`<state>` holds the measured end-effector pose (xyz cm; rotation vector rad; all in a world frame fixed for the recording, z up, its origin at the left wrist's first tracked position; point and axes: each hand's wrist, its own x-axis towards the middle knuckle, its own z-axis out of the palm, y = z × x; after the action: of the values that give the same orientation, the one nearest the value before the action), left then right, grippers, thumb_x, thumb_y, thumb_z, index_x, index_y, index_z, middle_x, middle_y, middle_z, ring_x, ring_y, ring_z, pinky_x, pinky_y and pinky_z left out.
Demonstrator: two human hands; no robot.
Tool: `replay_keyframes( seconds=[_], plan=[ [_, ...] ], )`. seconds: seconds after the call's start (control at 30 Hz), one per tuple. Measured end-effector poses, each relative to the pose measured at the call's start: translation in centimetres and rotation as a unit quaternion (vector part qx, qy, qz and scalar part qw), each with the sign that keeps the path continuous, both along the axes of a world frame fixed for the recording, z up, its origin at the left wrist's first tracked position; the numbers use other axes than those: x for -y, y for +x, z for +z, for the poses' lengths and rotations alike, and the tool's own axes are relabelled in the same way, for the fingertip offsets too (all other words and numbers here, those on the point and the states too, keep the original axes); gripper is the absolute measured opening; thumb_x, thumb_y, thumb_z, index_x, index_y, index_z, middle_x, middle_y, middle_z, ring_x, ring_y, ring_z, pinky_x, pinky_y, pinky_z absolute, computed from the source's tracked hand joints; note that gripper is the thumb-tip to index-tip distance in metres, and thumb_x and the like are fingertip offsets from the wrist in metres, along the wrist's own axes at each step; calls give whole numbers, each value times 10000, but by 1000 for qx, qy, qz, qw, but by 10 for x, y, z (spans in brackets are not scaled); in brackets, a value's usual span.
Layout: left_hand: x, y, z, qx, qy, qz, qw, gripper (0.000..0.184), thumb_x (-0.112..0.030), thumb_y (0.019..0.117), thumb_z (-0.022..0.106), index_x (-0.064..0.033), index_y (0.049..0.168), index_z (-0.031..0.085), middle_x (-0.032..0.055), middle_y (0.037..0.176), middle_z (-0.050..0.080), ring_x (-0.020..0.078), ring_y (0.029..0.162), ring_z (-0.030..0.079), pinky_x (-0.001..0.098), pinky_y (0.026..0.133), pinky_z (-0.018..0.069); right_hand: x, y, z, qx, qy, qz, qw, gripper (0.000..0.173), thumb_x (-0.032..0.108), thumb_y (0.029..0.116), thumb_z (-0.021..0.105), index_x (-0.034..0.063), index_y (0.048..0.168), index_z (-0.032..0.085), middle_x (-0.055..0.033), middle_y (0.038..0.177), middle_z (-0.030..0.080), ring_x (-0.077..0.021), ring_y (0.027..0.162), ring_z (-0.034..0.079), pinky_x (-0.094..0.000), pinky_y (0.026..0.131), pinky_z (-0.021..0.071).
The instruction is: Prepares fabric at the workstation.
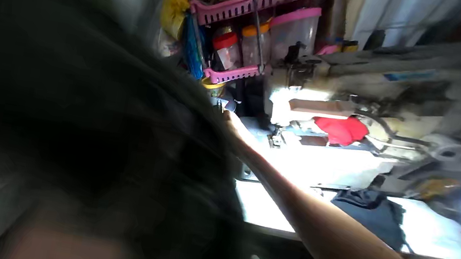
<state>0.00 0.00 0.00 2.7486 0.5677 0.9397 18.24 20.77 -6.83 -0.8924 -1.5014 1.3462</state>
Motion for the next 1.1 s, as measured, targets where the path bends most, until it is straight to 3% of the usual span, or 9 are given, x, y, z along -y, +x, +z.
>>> replay_keyframes(
  seconds=[0.07, 0.23, 0.3, 0.5, 0.63, 0.73, 0.83, 1.03, 1.1],
  plan=[
    [30, 72, 4, -83, -224, 91, 967, 448, -244, 983, 668, 4, 1353, 626, 156, 1308, 676, 206, 1183, 666, 383, 1017, 525, 6, 13, 6, -12, 0, 17, 1000, 342, 219, 1108, 452, -49, 1310, 517, -212, 1101, 623, -265, 883, 706, -458, 779, 623],
    [-49, 45, -87, 21, -230, 392, 890, 836, -482, 860, 773, -160, 1547, 421, 141, 1507, 487, 212, 1008, 690, 395, 780, 598, 57, 45, 36, -54, -49, 11, 997, 241, 180, 1104, 442, -3, 1227, 538, -103, 1010, 629, -160, 834, 705, -352, 754, 633],
    [-76, 19, -122, -60, -264, 474, 838, 789, -443, 900, 731, -96, 1542, 432, 199, 1498, 509, 330, 1122, 679, 531, 943, 550, 80, 49, 49, -74, -8, -2, 997, 236, 182, 1103, 441, 8, 1224, 545, -96, 1011, 646, -156, 847, 717, -340, 769, 638],
    [-70, -76, -60, 7, -359, 343, 868, 233, -160, 943, 655, -91, 1161, 703, 16, 922, 726, 86, 641, 661, 299, 547, 576, 148, 72, 82, 7, 331, -203, 921, 121, 246, 1063, 541, 168, 1120, 613, 109, 754, 640, 28, 530, 596, -139, 429, 514],
    [-114, -93, -1, -19, -258, 434, 863, 71, -22, 949, 658, -9, 1004, 701, 84, 787, 685, 165, 649, 641, 388, 627, 567, 133, 53, 93, 33, 401, -258, 878, 137, 211, 1050, 574, 110, 1144, 577, 61, 885, 651, 11, 624, 663, -171, 491, 587],
    [-190, -108, -11, -31, -123, 515, 848, 261, -45, 931, 703, 14, 1185, 690, 266, 1089, 694, 438, 1020, 666, 682, 894, 494, 86, 23, 81, 150, 367, -244, 885, 257, 176, 1087, 487, 36, 1278, 587, -137, 1161, 609, -181, 865, 707, -351, 693, 629],
    [-233, -102, -53, -86, -121, 490, 859, 556, -147, 957, 706, -16, 1464, 517, 273, 1474, 507, 486, 1325, 515, 689, 1076, 406, 43, 10, 48, 260, 285, -160, 909, 391, 124, 1088, 459, 23, 1464, 497, -244, 1383, 548, -365, 1071, 668, -515, 882, 560],
    [-217, -1, -143, -160, -208, 369, 892, 250, -250, 1000, 630, -40, 1086, 735, 140, 1125, 696, 274, 1069, 671, 476, 978, 528, 18, 26, -56, 217, 59, -61, 972, 265, 132, 1100, 422, 15, 1274, 584, -143, 993, 678, -203, 653, 653, -371, 582, 568],
    [-215, 22, -176, -207, -242, 360, 877, 427, -394, 997, 620, -35, 1218, 690, 165, 1307, 637, 309, 1246, 601, 493, 1067, 479, 29, 34, -86, 234, 25, -9, 972, 273, 120, 1078, 404, 7, 1236, 596, -97, 943, 665, -141, 645, 606, -318, 589, 526]
  ],
)
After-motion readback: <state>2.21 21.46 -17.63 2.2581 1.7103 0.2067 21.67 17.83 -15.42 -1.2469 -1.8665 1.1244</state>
